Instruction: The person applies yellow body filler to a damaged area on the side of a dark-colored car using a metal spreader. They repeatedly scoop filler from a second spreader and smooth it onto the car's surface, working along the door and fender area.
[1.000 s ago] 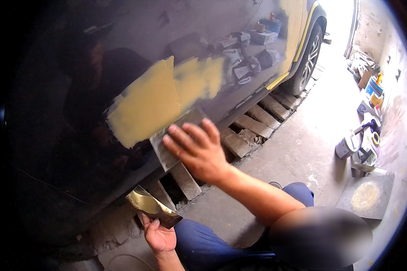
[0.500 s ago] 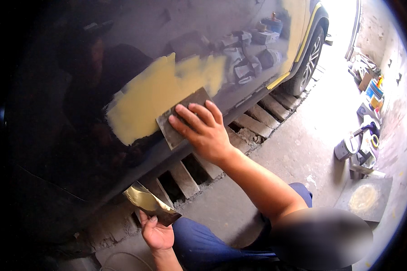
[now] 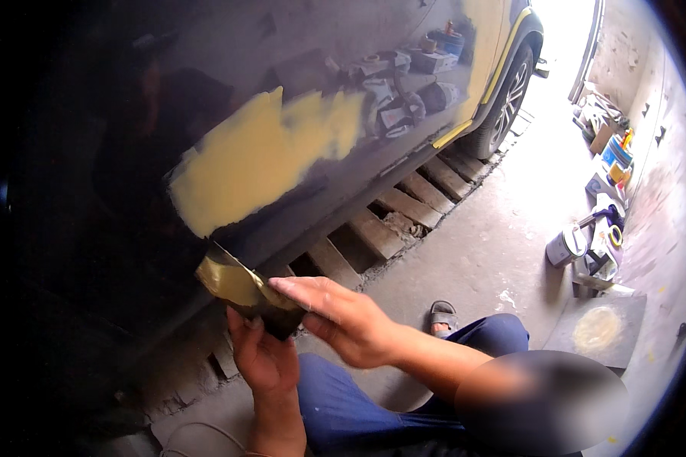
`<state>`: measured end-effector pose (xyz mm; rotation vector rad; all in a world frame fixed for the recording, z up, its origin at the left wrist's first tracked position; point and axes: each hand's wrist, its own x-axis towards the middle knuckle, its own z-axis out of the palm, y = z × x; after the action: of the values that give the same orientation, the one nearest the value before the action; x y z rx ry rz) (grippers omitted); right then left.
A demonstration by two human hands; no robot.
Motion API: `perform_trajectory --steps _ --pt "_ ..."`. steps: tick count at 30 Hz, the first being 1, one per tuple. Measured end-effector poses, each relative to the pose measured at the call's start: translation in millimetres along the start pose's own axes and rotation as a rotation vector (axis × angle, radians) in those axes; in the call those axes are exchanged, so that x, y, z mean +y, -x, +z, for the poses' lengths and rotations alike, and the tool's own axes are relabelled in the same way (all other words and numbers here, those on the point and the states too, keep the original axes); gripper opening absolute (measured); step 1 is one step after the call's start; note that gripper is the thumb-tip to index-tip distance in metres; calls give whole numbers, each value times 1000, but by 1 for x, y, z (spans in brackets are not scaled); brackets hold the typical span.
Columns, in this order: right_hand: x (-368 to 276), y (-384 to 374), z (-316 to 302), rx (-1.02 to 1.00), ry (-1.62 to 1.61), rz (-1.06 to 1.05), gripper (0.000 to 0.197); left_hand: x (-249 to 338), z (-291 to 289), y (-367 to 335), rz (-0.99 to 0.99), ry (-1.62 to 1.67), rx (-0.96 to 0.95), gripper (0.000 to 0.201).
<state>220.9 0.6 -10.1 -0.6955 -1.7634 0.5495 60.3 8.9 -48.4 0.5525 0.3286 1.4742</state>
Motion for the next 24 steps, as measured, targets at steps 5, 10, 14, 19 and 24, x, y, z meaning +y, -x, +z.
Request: perform_trajectory --steps 5,10,14,19,24 --pt "24 38 -43 -159 481 286 44 1 9 -13 51 -23 -68 54" --pt "5 53 -65 405 -413 551 39 -6 11 -16 140 -78 -62 58" --pt "9 55 -59 155 13 569 41 -22 29 -11 98 -10 -141 61" --pt "25 41 -66 170 17 504 37 -21 16 -15 -4 -304 -412 51" --pt "43 34 -81 201 -169 444 36 -6 41 -26 96 -1153 -571 34"
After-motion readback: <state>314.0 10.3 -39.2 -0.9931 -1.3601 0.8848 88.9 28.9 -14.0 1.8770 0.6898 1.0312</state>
